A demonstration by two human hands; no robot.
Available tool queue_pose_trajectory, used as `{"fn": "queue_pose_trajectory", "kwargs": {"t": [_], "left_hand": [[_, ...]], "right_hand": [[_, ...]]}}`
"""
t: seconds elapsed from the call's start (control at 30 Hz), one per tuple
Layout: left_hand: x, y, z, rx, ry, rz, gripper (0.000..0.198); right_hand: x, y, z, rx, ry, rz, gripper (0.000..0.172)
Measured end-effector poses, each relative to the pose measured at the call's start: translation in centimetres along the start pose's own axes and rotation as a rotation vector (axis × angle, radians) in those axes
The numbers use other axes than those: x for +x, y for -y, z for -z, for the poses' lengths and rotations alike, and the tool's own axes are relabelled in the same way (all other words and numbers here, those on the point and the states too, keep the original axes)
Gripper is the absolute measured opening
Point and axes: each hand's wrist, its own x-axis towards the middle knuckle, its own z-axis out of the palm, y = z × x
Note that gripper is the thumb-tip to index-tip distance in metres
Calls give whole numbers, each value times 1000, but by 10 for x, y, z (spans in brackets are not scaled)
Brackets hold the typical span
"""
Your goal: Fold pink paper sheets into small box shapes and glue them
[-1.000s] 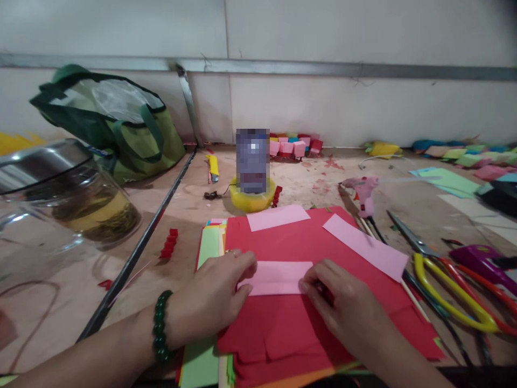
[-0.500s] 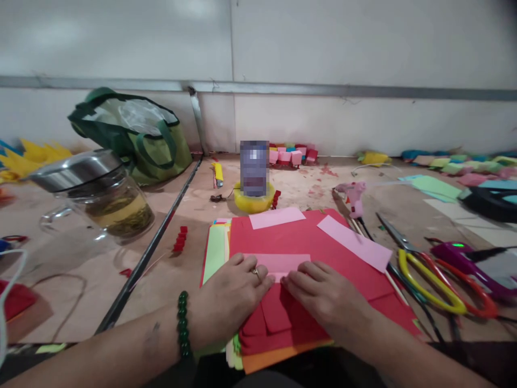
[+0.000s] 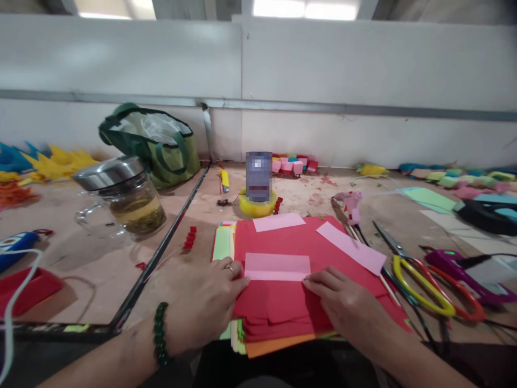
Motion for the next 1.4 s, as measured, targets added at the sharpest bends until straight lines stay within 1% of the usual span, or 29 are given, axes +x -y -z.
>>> {"fn": "queue_pose_trajectory", "kwargs": {"t": [0.07, 0.13, 0.2, 0.27, 0.3, 0.37, 0.43, 0.5, 0.53, 0.63, 0.67, 0.7, 0.73, 0.8, 0.83, 0.9, 0.97, 1.03, 1.07, 1.13, 1.17, 1.2, 1.27, 1.33, 1.4], "left_hand": [[7, -4, 7, 33, -22, -9, 16], [18, -9, 11, 70, -23, -31, 25], [31, -15, 10, 129, 35, -60, 32], [42, -20, 3, 229, 74, -112, 27], [47, -22, -2, 273, 80, -145, 20], [53, -24, -13, 331, 38, -185, 10], [55, -26, -21, 362, 5, -215, 9], [55, -26, -21, 373, -31, -230, 9], [55, -24, -19, 370, -59, -237, 9], [53, -13, -3, 321, -185, -274, 11], [52, -8, 3, 286, -241, -286, 13], [51, -3, 8, 232, -309, -303, 15], [51, 2, 12, 172, -385, -315, 18], [52, 8, 16, 68, -507, -372, 22], [54, 9, 17, 38, -542, -415, 24], [59, 9, 16, 21, -559, -510, 26], [66, 6, 16, 40, -560, -567, 29], [70, 3, 18, 70, -559, -529, 31], [71, 2, 20, 76, -549, -477, 34], [69, -2, 21, 34, -502, -346, 41], [67, -5, 20, -13, -460, -283, 41], [64, -8, 17, -65, -404, -234, 38], [56, -15, 8, -142, -261, -165, 27], [50, -21, -5, -151, -123, -122, 33], [46, -26, -15, -138, -49, -72, 32]], "right_hand": [[0, 1, 1, -15, 2, -12, 33], [-2, 1, 1, -43, 24, -34, 32], [-3, 1, 2, -89, 57, -58, 30], [-4, 1, 3, -131, 81, -79, 27], [-4, 2, 4, -139, 88, -97, 27], [-3, 3, 9, -117, 114, -144, 29], [-1, 5, 16, -71, 135, -196, 30], [2, 4, 22, -45, 107, -208, 34], [3, 3, 25, -47, 76, -193, 41], [5, -4, 29, -110, -22, -91, 73], [6, -7, 30, -143, -43, -51, 78], [7, -9, 31, -175, -66, -9, 79], [8, -10, 32, -201, -96, 39, 76], [11, -7, 36, -228, -180, 146, 63], [14, -4, 38, -231, -231, 194, 55], [19, 5, 44, -220, -309, 282, 40], [25, 13, 46, -202, -328, 365, 27], [32, 18, 43, -224, -276, 394, 18], [35, 20, 39, -262, -231, 371, 16], [41, 20, 27, -370, -110, 251, 15], [44, 20, 21, -411, -43, 186, 15], [46, 20, 15, -429, 20, 131, 13], [50, 20, 7, -393, 141, 47, 9], [52, 20, 4, -309, 251, -14, 6], [51, 19, 6, -231, 336, -71, 9]]}}
